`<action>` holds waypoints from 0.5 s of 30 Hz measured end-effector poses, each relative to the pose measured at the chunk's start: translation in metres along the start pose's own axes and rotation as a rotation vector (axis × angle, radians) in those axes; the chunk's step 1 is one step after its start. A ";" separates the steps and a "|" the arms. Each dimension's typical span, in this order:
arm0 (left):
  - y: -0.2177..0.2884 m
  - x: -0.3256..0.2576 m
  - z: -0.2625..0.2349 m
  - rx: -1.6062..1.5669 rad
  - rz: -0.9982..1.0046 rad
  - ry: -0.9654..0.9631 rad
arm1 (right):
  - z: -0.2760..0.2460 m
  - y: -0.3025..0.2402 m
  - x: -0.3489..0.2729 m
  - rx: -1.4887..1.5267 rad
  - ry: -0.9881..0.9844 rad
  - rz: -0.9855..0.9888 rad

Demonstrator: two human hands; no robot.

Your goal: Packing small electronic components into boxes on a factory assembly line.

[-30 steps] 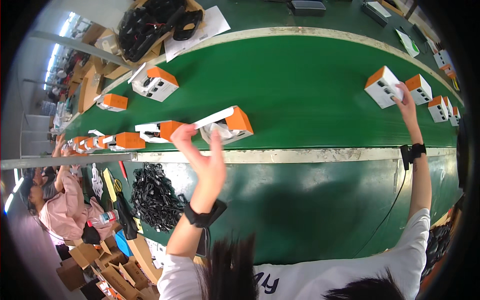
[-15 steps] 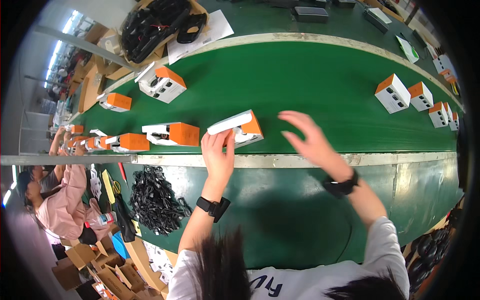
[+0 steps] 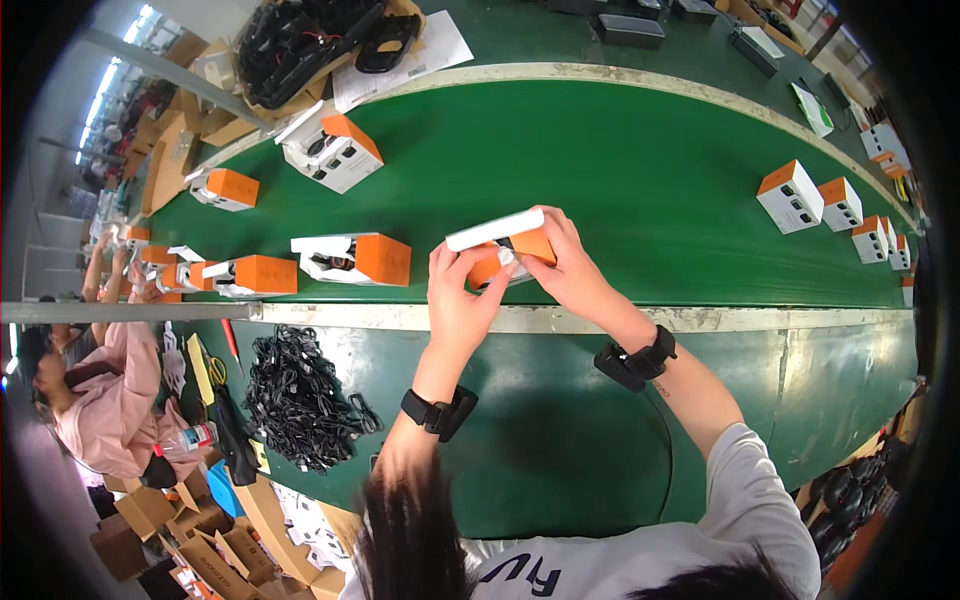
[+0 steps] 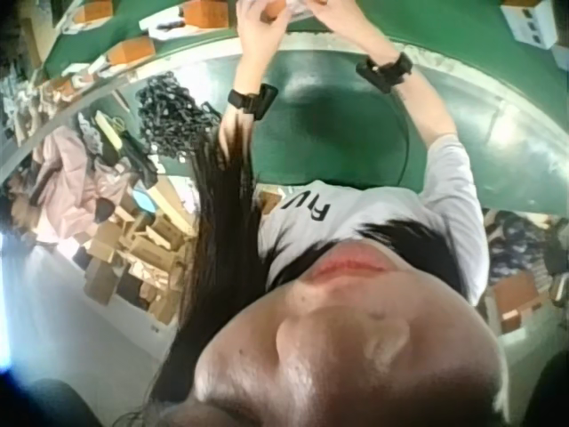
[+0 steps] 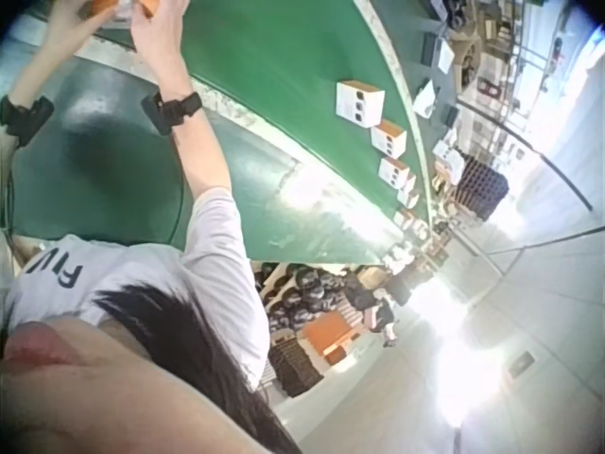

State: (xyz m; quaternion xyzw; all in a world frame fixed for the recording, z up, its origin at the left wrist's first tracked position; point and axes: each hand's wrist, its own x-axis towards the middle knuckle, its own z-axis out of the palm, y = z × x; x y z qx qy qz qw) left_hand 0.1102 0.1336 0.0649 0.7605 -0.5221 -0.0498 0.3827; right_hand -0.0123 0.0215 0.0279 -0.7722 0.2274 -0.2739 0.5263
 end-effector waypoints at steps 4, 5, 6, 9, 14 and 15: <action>0.001 0.003 0.009 0.009 -0.071 0.052 | 0.000 -0.003 0.002 0.197 0.096 0.105; -0.001 0.001 0.009 0.012 -0.073 0.053 | -0.004 -0.011 0.003 0.176 0.071 0.079; -0.003 -0.002 0.012 0.015 -0.085 0.119 | -0.009 -0.013 0.004 0.175 0.070 0.081; -0.007 -0.014 0.018 -0.096 -0.139 0.224 | -0.018 -0.011 0.003 0.158 -0.042 -0.036; -0.020 -0.044 0.012 -0.546 -0.051 0.330 | -0.017 -0.002 0.004 0.096 -0.091 -0.050; -0.024 -0.048 0.013 -0.500 -0.028 0.331 | -0.022 0.001 0.002 0.035 -0.123 0.001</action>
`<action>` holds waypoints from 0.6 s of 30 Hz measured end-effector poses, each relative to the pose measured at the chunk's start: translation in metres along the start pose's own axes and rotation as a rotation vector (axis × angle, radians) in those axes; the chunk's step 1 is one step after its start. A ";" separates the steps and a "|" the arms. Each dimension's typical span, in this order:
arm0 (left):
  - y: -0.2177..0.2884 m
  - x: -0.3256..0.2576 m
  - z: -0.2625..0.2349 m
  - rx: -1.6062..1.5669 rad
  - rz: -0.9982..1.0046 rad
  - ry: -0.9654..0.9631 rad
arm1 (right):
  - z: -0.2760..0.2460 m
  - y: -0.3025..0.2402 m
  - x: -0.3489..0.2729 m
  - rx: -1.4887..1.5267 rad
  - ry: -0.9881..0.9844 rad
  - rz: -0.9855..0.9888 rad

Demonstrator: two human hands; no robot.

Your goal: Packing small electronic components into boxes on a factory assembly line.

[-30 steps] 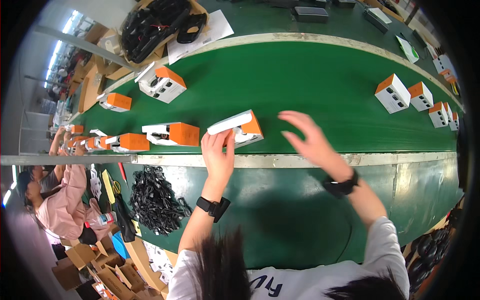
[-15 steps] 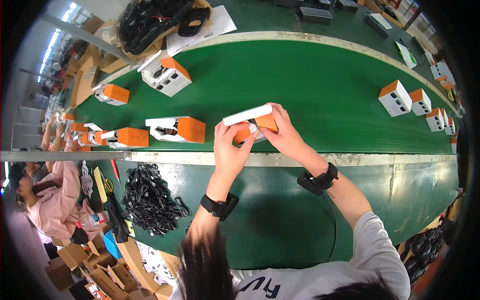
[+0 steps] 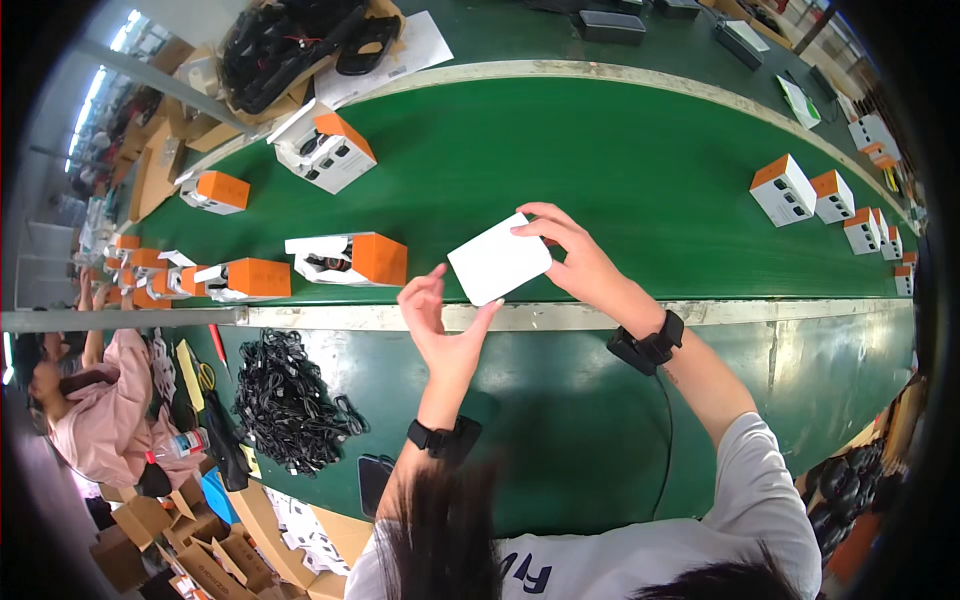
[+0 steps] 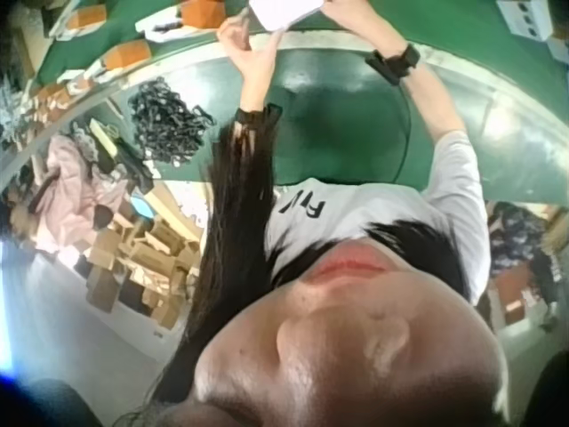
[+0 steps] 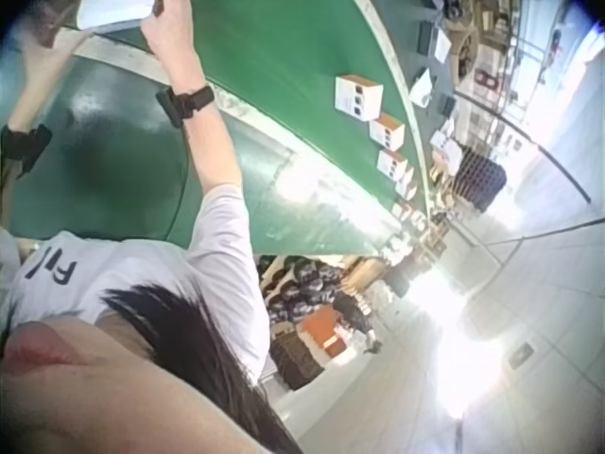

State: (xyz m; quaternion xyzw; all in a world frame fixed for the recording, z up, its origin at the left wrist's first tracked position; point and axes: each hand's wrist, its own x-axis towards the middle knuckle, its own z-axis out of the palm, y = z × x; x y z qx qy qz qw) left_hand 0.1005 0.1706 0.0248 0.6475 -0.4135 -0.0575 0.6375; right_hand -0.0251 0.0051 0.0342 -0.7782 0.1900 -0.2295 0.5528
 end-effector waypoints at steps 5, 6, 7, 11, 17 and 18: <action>0.003 0.036 -0.014 0.316 0.050 -0.405 | -0.006 -0.014 0.009 0.077 -0.120 -0.010; -0.001 0.042 -0.015 0.273 0.001 -0.452 | -0.011 -0.017 0.012 0.104 -0.184 -0.016; -0.003 0.044 -0.017 0.229 -0.049 -0.499 | -0.016 -0.020 0.015 0.107 -0.186 -0.019; 0.034 0.040 0.003 0.233 -0.071 -0.480 | -0.030 -0.007 0.015 0.066 -0.329 0.029; 0.012 0.048 -0.015 0.385 0.104 -0.522 | -0.018 0.001 0.018 0.042 -0.221 -0.112; 0.009 0.048 -0.015 0.384 0.104 -0.522 | -0.018 0.003 0.018 0.038 -0.206 -0.129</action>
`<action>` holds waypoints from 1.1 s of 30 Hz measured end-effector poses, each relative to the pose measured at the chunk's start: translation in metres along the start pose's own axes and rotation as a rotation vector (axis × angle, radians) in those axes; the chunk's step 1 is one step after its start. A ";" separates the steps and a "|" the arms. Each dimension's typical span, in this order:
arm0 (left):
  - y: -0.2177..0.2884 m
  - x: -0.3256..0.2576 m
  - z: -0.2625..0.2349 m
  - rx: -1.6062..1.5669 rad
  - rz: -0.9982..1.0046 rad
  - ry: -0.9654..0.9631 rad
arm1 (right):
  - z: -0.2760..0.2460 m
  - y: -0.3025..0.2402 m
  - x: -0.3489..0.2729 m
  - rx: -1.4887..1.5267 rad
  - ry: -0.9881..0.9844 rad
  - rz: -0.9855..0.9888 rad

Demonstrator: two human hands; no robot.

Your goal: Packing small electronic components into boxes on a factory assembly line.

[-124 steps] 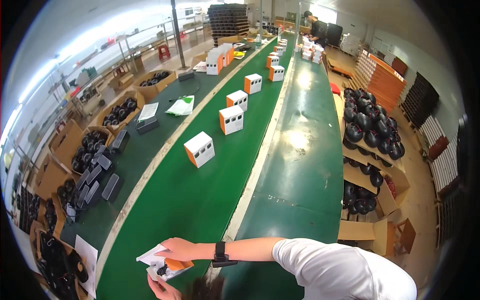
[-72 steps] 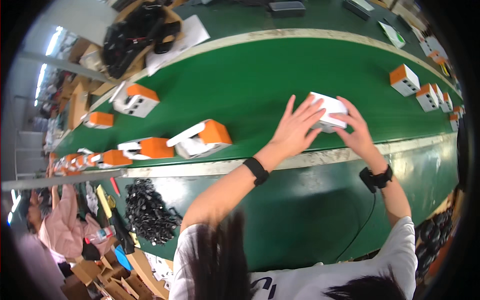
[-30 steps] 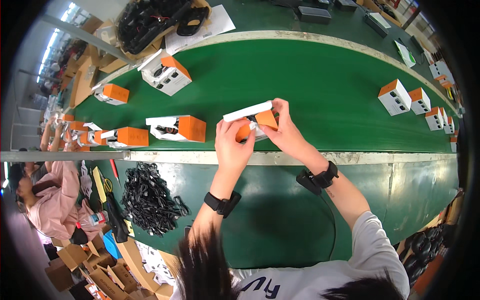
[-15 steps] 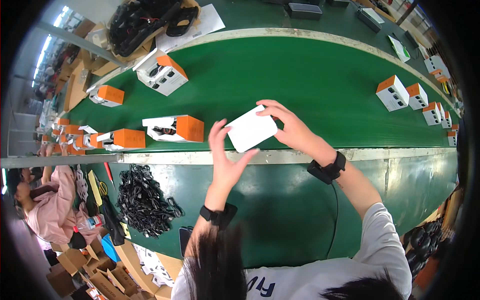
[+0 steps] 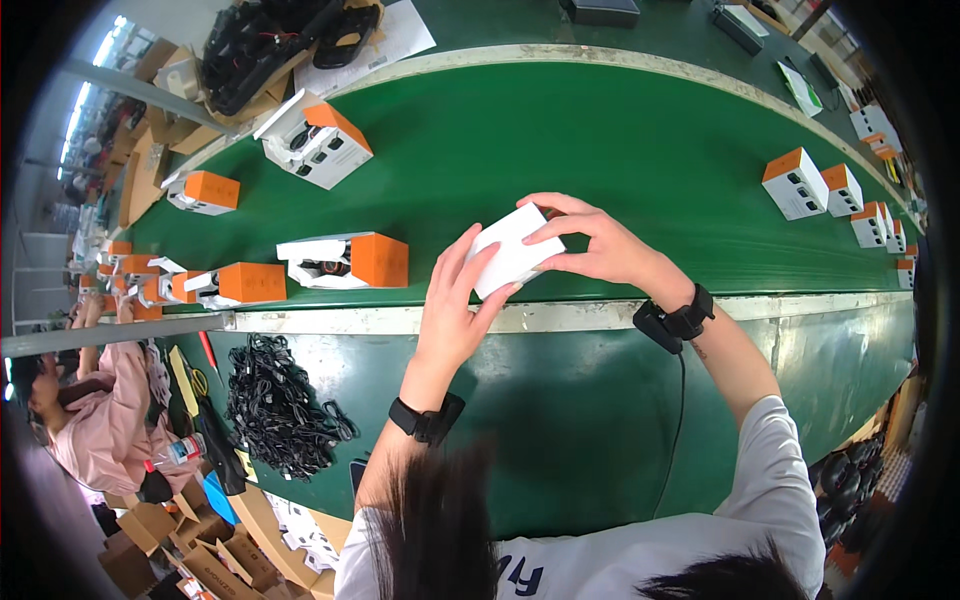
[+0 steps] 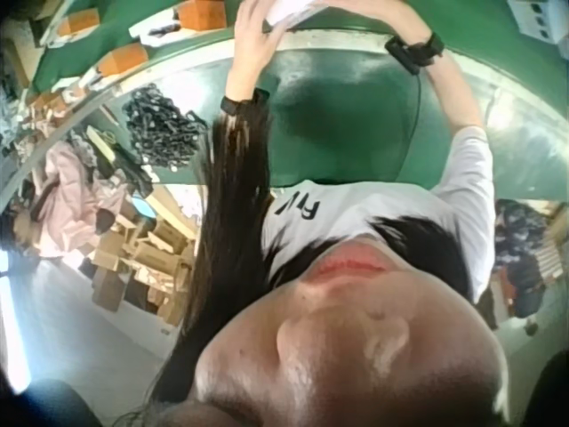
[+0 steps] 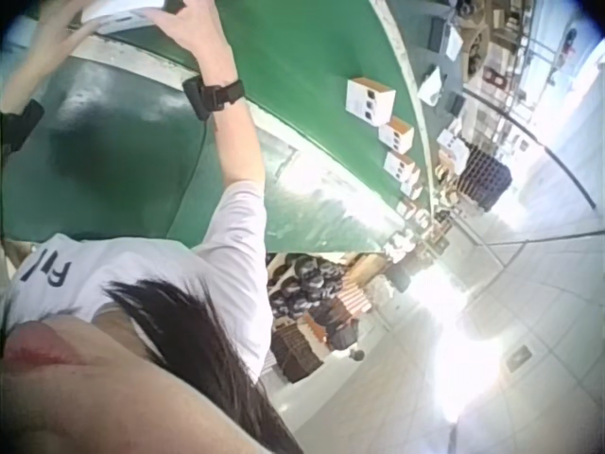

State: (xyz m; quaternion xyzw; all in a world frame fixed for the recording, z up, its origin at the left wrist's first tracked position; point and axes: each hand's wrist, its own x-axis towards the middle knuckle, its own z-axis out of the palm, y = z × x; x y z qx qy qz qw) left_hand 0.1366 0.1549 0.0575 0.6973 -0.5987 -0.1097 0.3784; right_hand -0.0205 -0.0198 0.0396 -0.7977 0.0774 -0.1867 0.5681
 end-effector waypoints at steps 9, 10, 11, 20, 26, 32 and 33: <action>0.001 -0.004 0.008 0.270 0.150 0.045 | 0.003 0.005 -0.009 -0.058 0.024 -0.066; -0.002 -0.008 0.012 0.275 0.185 0.020 | 0.005 0.005 -0.010 -0.062 0.047 -0.072; -0.005 -0.012 0.016 0.281 0.219 -0.005 | 0.005 0.005 -0.011 -0.064 0.047 -0.070; 0.003 -0.014 0.015 0.287 0.148 -0.050 | 0.000 -0.008 -0.005 -0.169 -0.015 -0.012; -0.016 -0.033 -0.044 0.084 0.108 0.272 | -0.075 0.022 -0.038 -0.226 0.255 0.179; -0.071 -0.027 -0.095 0.062 -0.304 0.687 | -0.221 0.092 -0.140 -0.290 0.611 0.313; -0.078 -0.026 -0.102 0.060 -0.301 0.690 | -0.241 0.103 -0.154 -0.303 0.649 0.341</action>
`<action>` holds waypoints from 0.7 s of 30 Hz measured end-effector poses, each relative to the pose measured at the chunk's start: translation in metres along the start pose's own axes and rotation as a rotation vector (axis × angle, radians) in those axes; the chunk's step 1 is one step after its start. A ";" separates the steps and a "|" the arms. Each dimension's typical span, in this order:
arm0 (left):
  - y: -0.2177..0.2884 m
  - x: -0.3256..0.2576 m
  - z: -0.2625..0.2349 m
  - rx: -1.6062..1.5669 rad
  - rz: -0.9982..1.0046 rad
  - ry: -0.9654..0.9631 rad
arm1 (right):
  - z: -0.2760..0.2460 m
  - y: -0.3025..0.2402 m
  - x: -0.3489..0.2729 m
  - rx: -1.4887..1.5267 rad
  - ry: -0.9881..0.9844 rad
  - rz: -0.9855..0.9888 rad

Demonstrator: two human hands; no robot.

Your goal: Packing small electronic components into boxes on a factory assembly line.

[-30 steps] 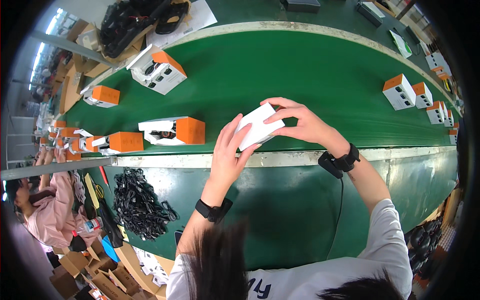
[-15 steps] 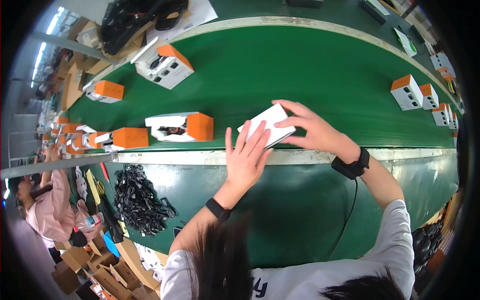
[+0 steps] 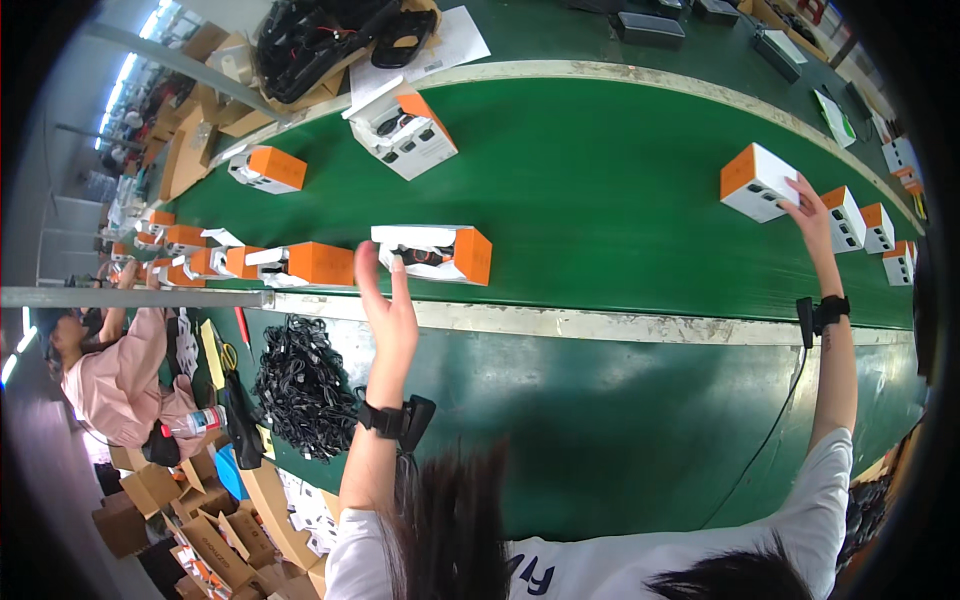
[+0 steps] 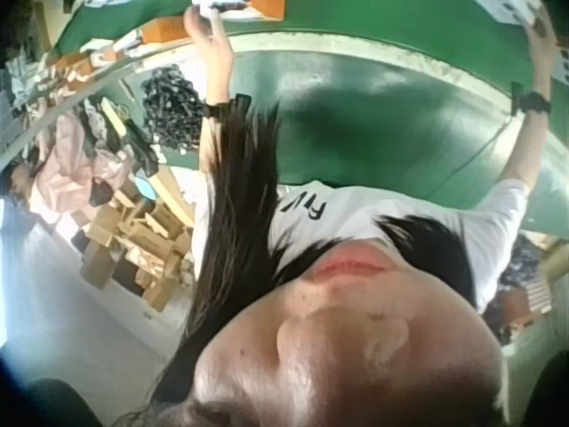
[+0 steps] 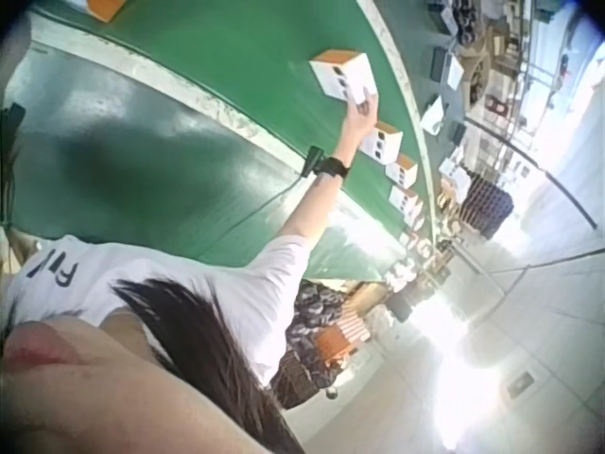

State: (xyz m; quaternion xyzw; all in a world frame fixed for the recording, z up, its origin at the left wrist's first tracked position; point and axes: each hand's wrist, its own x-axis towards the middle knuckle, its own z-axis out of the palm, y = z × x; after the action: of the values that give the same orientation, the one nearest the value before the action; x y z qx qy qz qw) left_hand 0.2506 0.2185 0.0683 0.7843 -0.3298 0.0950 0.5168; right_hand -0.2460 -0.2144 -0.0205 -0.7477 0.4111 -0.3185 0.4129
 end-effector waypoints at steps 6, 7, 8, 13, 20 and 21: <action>-0.005 0.015 0.002 0.189 -0.259 -0.284 | 0.029 -0.063 -0.023 -0.550 0.191 -0.077; -0.007 0.013 0.004 0.105 -0.119 -0.194 | 0.051 -0.094 -0.030 -0.998 0.293 -0.197; 0.004 0.009 0.010 0.140 -0.107 -0.229 | 0.067 -0.121 -0.043 -0.903 0.353 -0.294; 0.039 -0.031 0.046 0.021 -0.110 -0.360 | 0.222 -0.248 -0.100 -0.017 -0.112 -0.121; 0.064 -0.051 0.060 -0.070 -0.115 -0.415 | 0.285 -0.247 -0.122 0.214 -0.096 -0.170; 0.059 -0.053 0.059 -0.065 -0.107 -0.437 | 0.279 -0.248 -0.123 0.204 -0.150 -0.174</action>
State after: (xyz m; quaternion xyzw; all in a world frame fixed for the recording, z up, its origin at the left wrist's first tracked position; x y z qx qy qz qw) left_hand 0.1622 0.1741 0.0603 0.7856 -0.3946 -0.1156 0.4623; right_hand 0.0120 0.0721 0.0533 -0.7564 0.2783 -0.3364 0.4871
